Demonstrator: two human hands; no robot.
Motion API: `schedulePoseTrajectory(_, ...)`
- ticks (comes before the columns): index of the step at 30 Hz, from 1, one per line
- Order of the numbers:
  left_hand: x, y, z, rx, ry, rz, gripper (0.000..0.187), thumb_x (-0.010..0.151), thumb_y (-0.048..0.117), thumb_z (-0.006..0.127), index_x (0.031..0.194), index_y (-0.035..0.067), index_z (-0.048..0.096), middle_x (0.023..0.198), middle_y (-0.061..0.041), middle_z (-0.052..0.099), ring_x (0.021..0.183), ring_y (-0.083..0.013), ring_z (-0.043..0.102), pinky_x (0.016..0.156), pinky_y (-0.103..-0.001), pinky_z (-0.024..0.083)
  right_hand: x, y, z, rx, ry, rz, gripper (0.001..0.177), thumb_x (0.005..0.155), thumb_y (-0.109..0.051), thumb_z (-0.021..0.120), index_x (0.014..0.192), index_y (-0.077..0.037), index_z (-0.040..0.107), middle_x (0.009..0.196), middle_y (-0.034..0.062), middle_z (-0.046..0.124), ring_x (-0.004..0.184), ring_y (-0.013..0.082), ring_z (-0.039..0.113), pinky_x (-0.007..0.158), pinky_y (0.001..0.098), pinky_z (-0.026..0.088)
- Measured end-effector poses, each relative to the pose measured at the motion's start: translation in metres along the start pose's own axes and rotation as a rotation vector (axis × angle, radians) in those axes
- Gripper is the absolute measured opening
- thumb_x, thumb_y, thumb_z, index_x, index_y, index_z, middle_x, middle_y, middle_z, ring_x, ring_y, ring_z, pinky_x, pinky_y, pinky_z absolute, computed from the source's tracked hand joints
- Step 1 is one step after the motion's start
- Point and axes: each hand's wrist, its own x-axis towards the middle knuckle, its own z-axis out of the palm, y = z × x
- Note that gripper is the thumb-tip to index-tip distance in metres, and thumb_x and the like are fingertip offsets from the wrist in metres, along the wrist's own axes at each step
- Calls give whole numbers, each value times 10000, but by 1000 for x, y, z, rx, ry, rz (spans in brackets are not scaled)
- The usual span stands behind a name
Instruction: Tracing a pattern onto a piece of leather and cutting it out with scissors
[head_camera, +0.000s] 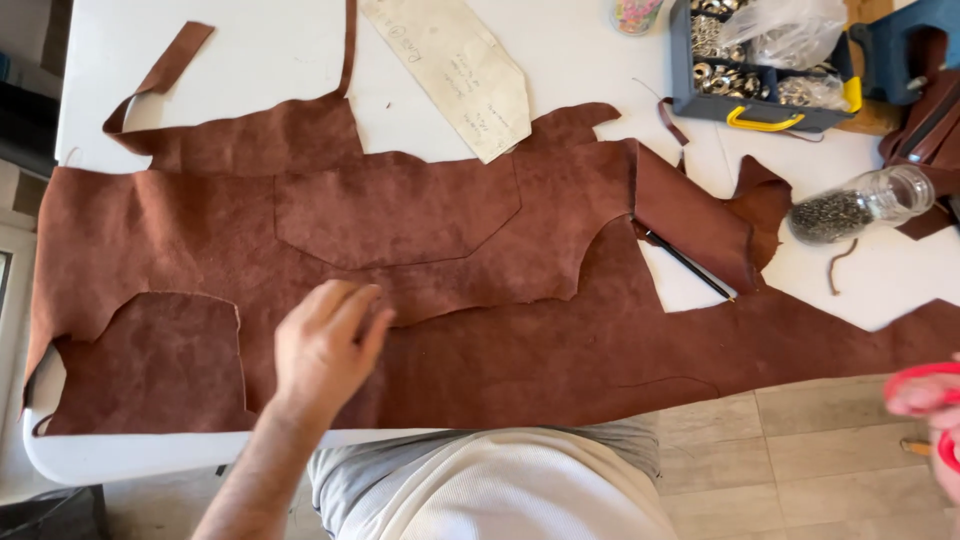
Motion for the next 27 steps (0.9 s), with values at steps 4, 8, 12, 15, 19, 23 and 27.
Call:
schedulePoseTrajectory(4,31,42,37,17,-273,311,566,813,331,836,1286,77,656,1274,-125,581,1154,-302,597,875,-437,528,56,-121,240,325,-319,33,598,935,-259,728,1404,38,504,998,167,733,912,295,728,804,422,598)
schedulePoseTrajectory(8,44,44,66,212,-200,564,318,871,262,754,1152,117,723,1103,-40,638,982,-229,595,757,-367,485,63,-142,341,293,-345,217,510,934,-280,786,1254,34,542,867,131,678,825,315,719,735,469,608)
schedulePoseTrajectory(12,34,55,59,275,-61,638,160,885,-29,605,1000,49,684,789,-17,551,700,-185,501,494,-299,365,49,-134,378,240,-419,537,392,850,-215,748,1154,7,638,773,157,770,706,254,754,679,387,595)
schedulePoseTrajectory(15,19,71,44,238,-26,637,181,909,-49,627,1057,8,716,756,-41,553,663,-194,505,472,-290,333,44,-128,383,229,-521,649,393,859,-212,709,1158,38,661,760,146,745,685,222,728,642,348,582)
schedulePoseTrajectory(19,-17,91,45,360,-108,563,170,916,6,668,1063,29,750,988,-139,716,952,-267,683,607,-296,504,54,-135,366,-72,-747,762,362,790,-279,729,1047,-24,730,751,48,783,668,127,739,605,275,569)
schedulePoseTrajectory(23,27,81,33,129,-240,420,434,1011,472,652,1041,49,740,894,-46,646,832,-198,641,549,-301,522,61,-149,367,-261,-757,807,68,729,-136,721,699,-85,689,643,9,727,565,122,588,528,281,465)
schedulePoseTrajectory(27,96,47,70,84,-289,230,625,893,481,755,1320,40,634,1288,-142,643,1184,-321,596,1007,-475,469,66,-153,382,-345,-747,1024,180,711,-100,726,882,-54,757,686,9,768,584,106,685,551,249,519)
